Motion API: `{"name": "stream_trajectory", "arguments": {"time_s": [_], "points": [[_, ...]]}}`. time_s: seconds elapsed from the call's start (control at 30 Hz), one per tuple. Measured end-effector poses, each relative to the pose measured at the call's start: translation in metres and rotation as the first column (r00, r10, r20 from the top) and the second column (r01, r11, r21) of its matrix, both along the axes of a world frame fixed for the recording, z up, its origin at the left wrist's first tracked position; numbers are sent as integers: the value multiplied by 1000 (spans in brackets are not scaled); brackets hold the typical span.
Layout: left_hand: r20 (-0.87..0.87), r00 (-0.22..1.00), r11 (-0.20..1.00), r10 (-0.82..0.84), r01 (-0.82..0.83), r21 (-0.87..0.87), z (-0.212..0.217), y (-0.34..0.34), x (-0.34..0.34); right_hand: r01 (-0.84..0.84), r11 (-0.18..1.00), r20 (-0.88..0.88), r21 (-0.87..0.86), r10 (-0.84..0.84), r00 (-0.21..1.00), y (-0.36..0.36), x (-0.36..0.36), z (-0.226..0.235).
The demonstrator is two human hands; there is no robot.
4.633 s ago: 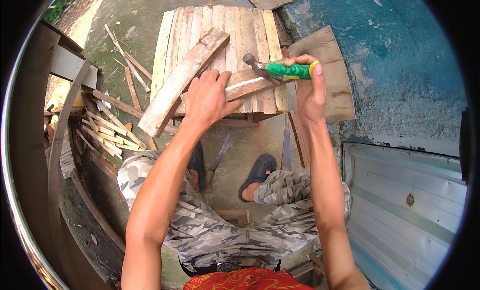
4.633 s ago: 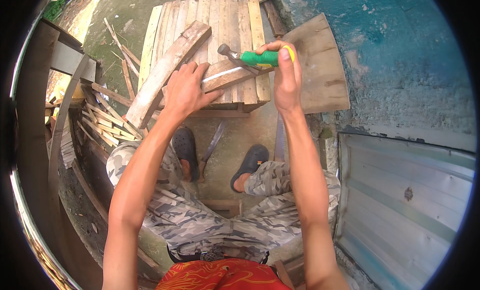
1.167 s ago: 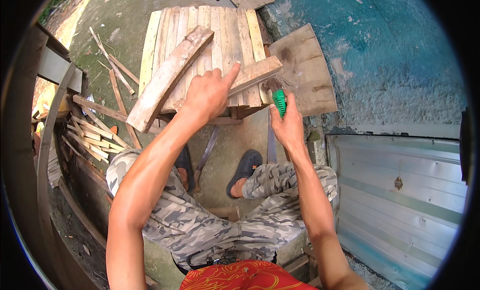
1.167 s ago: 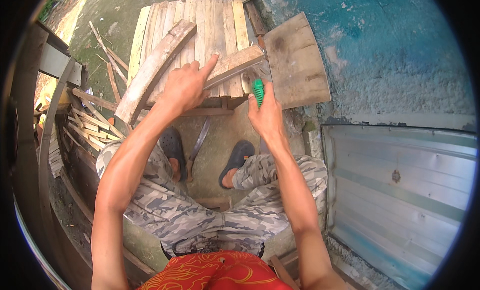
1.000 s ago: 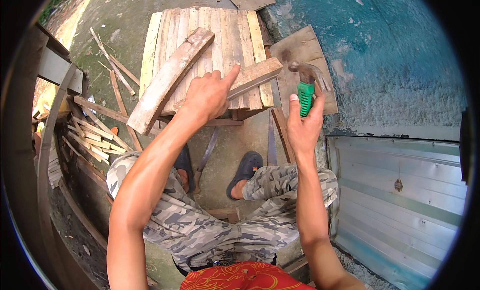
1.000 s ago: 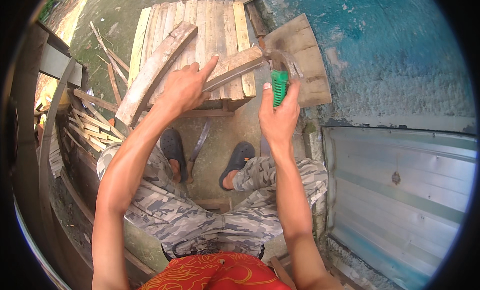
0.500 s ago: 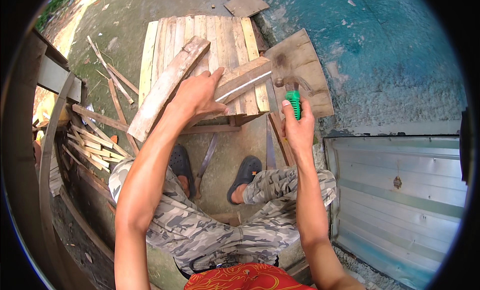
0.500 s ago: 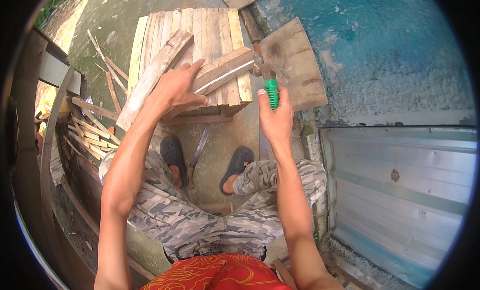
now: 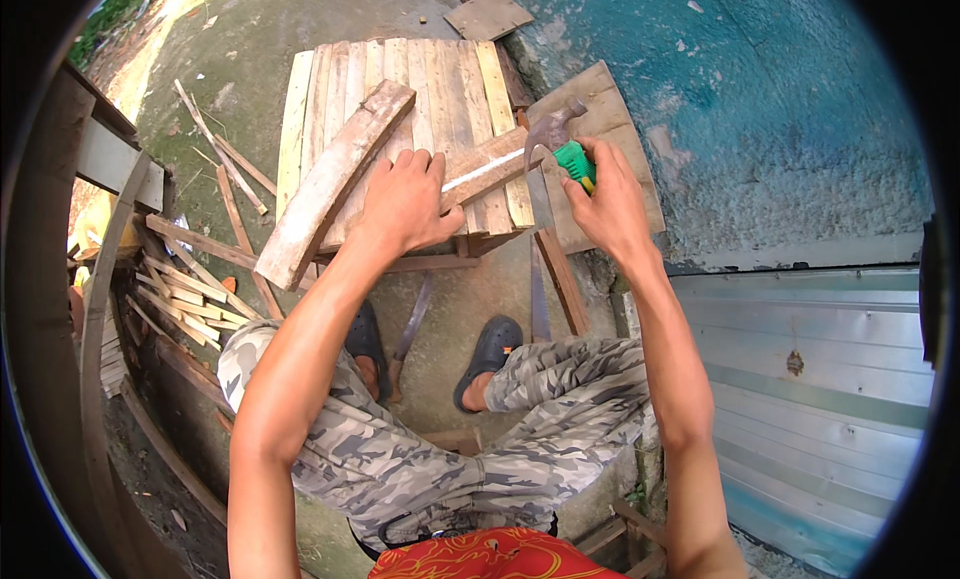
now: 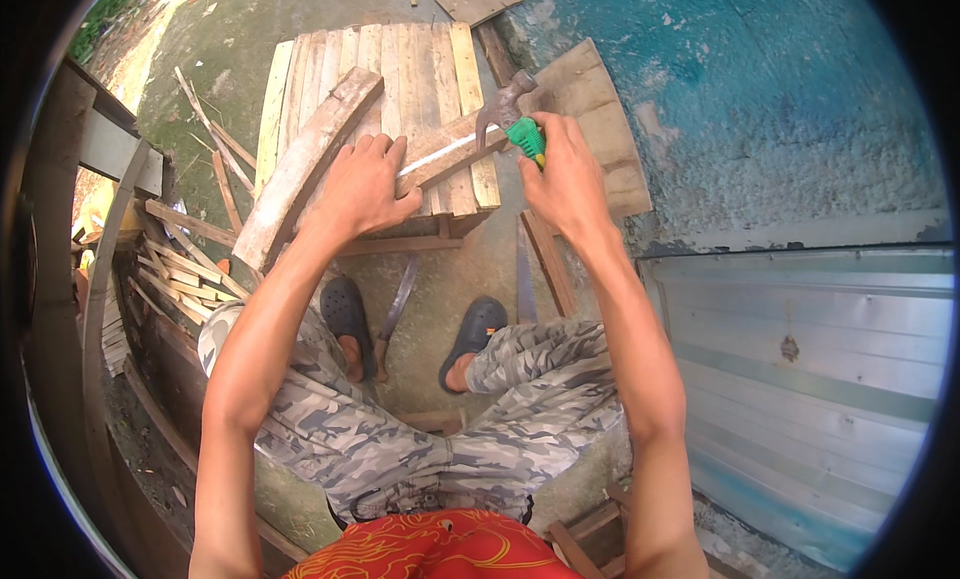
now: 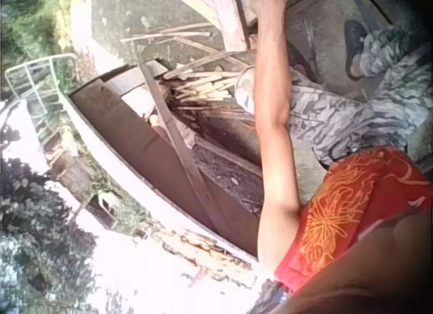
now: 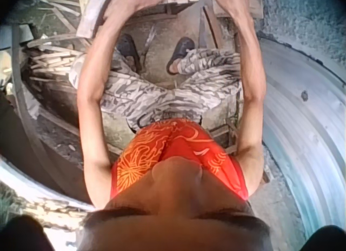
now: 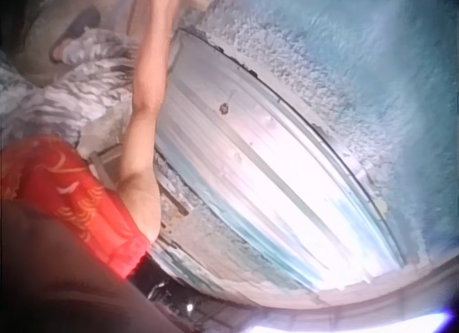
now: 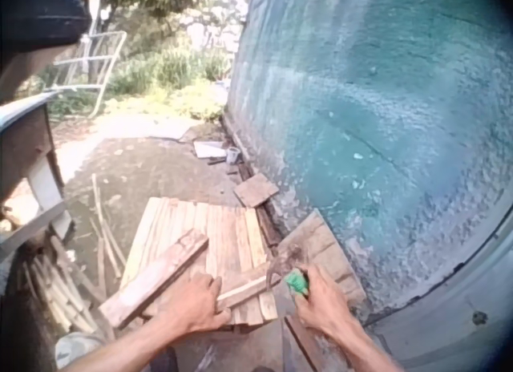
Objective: The person uses a hand saw to cut a small wooden plank on a wooden workbench. They then use a hammer to drive nails into the cut piece, securing it to another plank. The person handles the wood and tools directly throughout the process.
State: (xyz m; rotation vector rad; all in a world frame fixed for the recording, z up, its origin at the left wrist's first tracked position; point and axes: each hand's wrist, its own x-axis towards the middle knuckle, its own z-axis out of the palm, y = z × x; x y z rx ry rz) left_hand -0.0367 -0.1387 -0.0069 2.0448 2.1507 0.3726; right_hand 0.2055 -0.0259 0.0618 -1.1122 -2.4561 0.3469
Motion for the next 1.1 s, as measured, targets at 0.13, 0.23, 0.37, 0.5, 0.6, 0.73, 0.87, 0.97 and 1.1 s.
{"name": "stream_trajectory", "arguments": {"time_s": [0.13,0.23,0.37,0.5,0.6,0.73,0.87,0.97,1.1], "points": [[-73,996,994,55,-47,104,-8,-13,12,-252,966,219,51,235,947,20,-24,5],[-29,996,994,82,-79,81,-11,-14,13,-446,883,372,146,369,852,35,-38,2],[23,997,993,80,-82,86,-9,-12,11,-602,770,477,210,457,751,53,-46,-5],[55,994,993,97,-100,60,-7,-11,11,-668,722,521,179,507,687,65,-43,-8],[65,993,992,102,-106,61,-7,-11,10,-721,668,566,183,529,633,71,-44,-8],[101,991,993,88,-95,74,-9,-11,7,-766,614,685,190,476,551,78,-52,-4],[119,990,991,78,-90,101,-10,-11,7,-815,533,753,227,434,494,73,-56,4],[102,992,988,72,-85,126,-11,-11,5,-825,493,812,276,341,475,58,-57,8],[123,989,991,87,-98,87,-10,-12,4,-830,500,887,246,228,401,47,-65,8]]}}
